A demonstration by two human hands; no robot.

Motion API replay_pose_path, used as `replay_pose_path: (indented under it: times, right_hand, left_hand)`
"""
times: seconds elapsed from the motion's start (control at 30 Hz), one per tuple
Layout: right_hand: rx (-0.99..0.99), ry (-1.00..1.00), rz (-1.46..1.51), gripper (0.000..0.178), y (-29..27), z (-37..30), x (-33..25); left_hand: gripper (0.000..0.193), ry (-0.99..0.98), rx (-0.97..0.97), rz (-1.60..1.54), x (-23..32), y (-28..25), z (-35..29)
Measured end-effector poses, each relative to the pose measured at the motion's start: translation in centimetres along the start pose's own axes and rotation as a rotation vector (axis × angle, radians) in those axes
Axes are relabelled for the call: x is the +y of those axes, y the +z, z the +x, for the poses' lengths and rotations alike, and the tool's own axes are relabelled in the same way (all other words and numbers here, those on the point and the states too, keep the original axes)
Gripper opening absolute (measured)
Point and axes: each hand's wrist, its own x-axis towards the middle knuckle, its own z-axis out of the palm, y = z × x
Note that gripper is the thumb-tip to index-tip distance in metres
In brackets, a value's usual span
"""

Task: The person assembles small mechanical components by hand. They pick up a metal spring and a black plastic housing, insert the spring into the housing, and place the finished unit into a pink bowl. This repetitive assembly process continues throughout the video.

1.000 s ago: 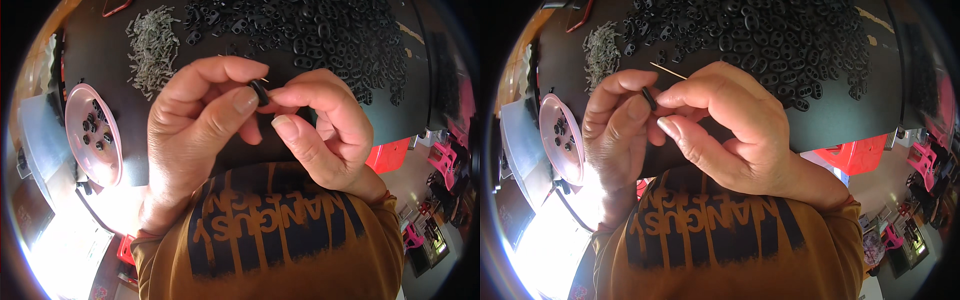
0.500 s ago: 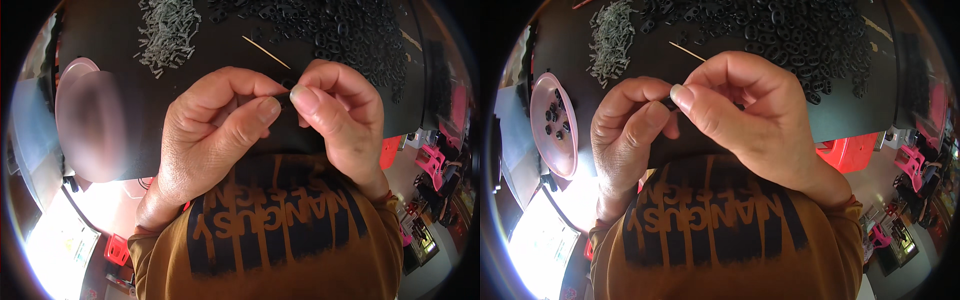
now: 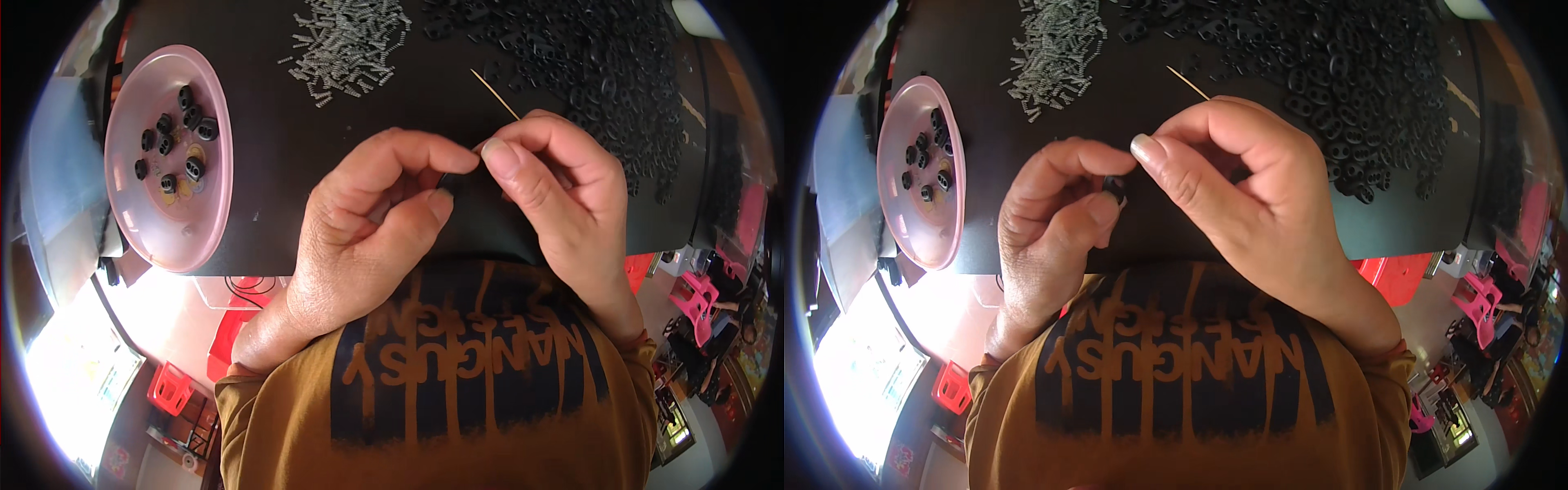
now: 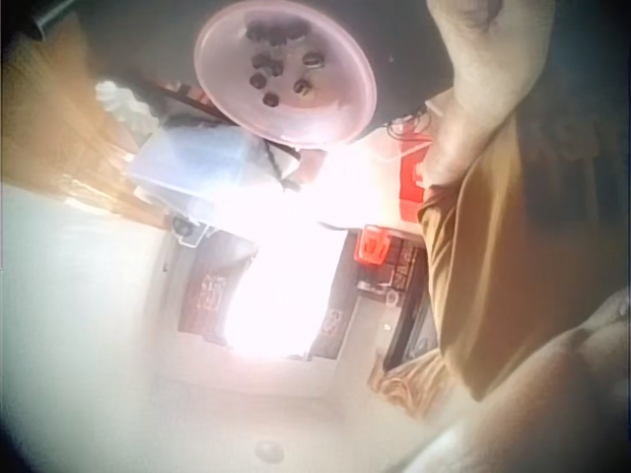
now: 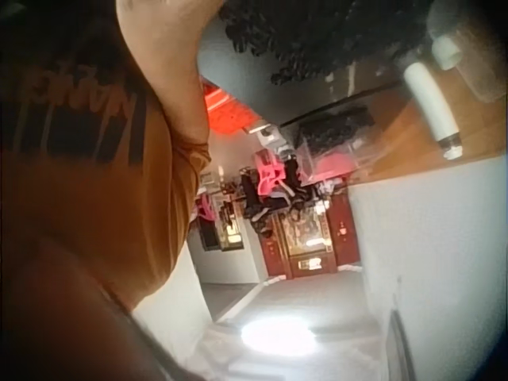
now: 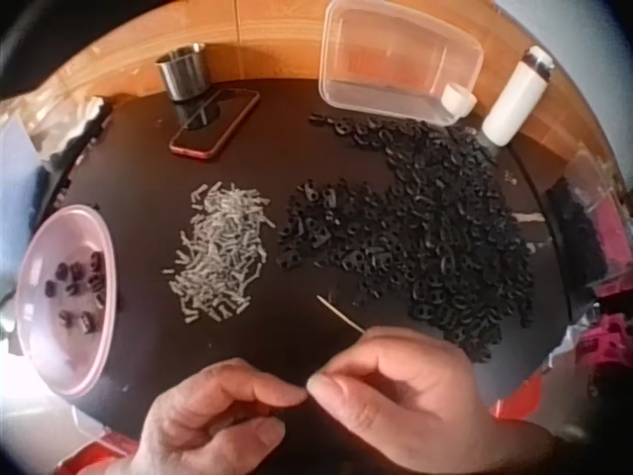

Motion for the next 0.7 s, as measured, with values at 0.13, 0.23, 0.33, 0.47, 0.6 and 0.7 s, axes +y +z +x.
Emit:
replay_pose_path:
  times: [0.13,0.23,0.33,0.47,0.6,0.7]
  right_hand:
    - [-0.024,-0.349,-0.364,0.006,0.6,1.1,0.1]
    - [0.015,-0.497,-0.517,0.013,1.2,2.1,0.4]
    - [0.015,-0.544,-0.644,0.014,1.8,3.4,0.4]
    - [-0.021,-0.670,-0.841,0.014,2.2,5.1,0.3]
    - [-0.050,-0.654,-0.908,0.013,2.7,5.9,0.6]
    - [-0.058,-0.644,-0.955,0.012,2.9,6.2,1.2]
  left_hand:
    - [0.026,0.154,-0.065,0.225,-0.9,-1.5,-0.6]
    - [0.025,0.378,-0.087,0.390,-1.7,-1.5,-0.2]
    - [0.025,0.348,-0.125,0.376,-1.6,-1.5,-0.1]
    - [0.023,0.321,-0.150,0.327,-1.8,-1.6,-0.3]
    - [0.021,0.273,-0.216,0.360,-1.4,-2.0,-0.4]
    - [0.022,0.294,-0.232,0.370,-1.4,-2.2,-0.3]
